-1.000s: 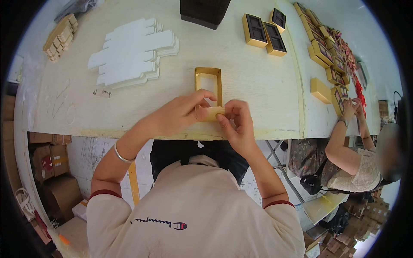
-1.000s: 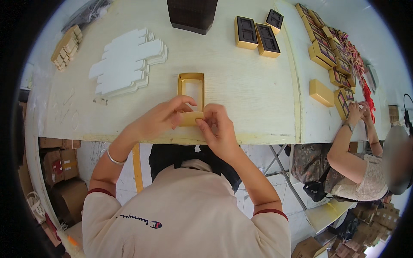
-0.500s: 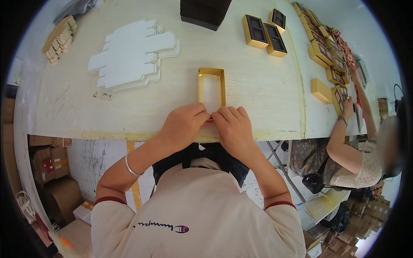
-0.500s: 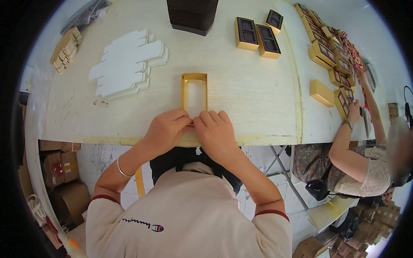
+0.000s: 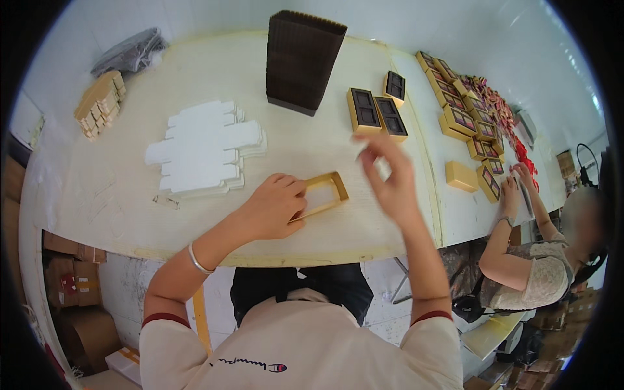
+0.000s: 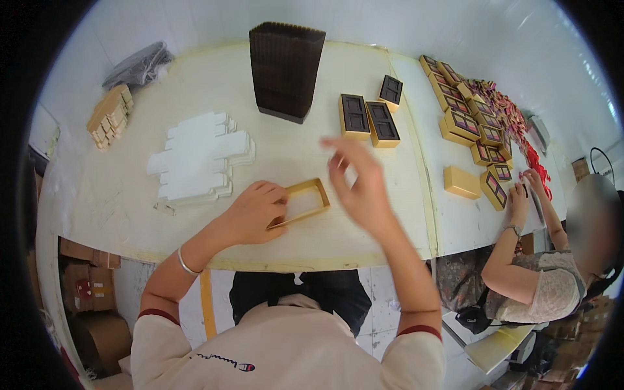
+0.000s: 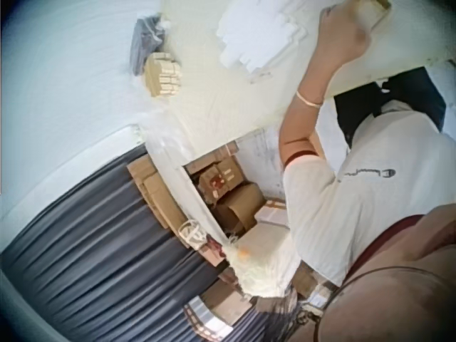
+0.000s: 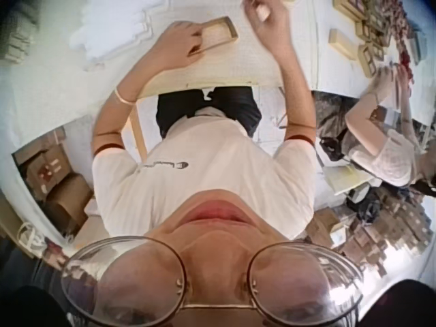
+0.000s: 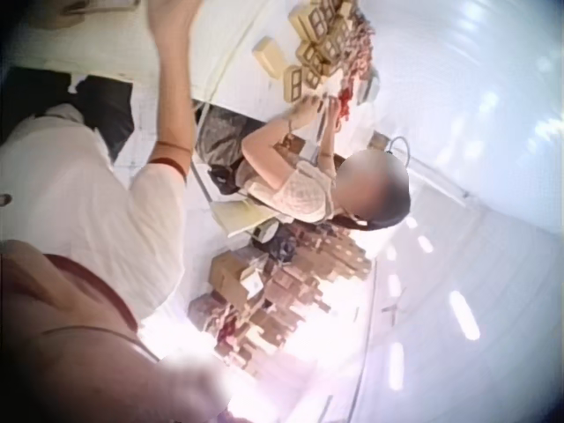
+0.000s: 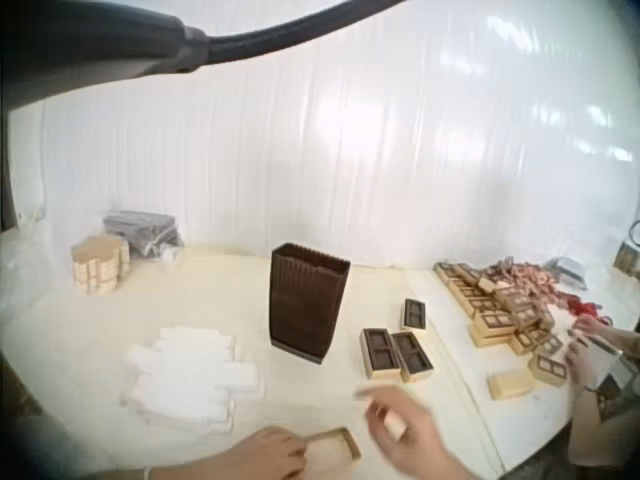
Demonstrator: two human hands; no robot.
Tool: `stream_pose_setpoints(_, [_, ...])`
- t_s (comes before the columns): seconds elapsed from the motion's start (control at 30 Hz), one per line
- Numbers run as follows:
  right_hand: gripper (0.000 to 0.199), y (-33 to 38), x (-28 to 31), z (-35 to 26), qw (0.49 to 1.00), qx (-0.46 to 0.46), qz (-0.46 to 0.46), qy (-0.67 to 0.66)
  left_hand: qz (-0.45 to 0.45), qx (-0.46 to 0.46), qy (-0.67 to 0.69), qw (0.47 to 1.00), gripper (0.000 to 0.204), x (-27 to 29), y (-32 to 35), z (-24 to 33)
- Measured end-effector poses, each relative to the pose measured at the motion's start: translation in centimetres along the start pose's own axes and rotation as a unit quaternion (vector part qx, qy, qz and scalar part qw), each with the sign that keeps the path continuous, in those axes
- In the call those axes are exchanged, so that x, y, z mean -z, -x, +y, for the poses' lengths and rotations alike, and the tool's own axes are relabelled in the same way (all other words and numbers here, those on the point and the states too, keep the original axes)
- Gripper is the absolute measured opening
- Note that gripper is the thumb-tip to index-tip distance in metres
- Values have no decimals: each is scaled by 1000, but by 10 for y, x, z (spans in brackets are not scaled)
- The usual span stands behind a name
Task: The person folds flat white cardboard pieces into small rectangular boxes, then places dark rectangular inserts into each box. The completed boxes are set aside on the table. The person repeats this process multiple times.
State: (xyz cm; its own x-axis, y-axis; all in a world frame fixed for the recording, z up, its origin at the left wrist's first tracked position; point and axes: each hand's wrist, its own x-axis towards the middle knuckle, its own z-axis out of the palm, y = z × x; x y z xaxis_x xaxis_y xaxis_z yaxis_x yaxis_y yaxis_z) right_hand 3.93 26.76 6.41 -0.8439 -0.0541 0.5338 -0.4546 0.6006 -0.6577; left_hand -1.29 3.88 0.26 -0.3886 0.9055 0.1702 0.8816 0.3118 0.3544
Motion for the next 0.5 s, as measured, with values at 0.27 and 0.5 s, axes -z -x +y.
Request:
stream_pose_setpoints(0.27, [18, -185, -4, 32, 923, 178, 35, 339, 126, -10, 49, 991, 51, -2, -21, -32])
stream_pose_setpoints(0.5, [13, -208, 2, 18, 895, 107, -83, 426, 127, 124, 122, 977, 63, 0, -17, -38])
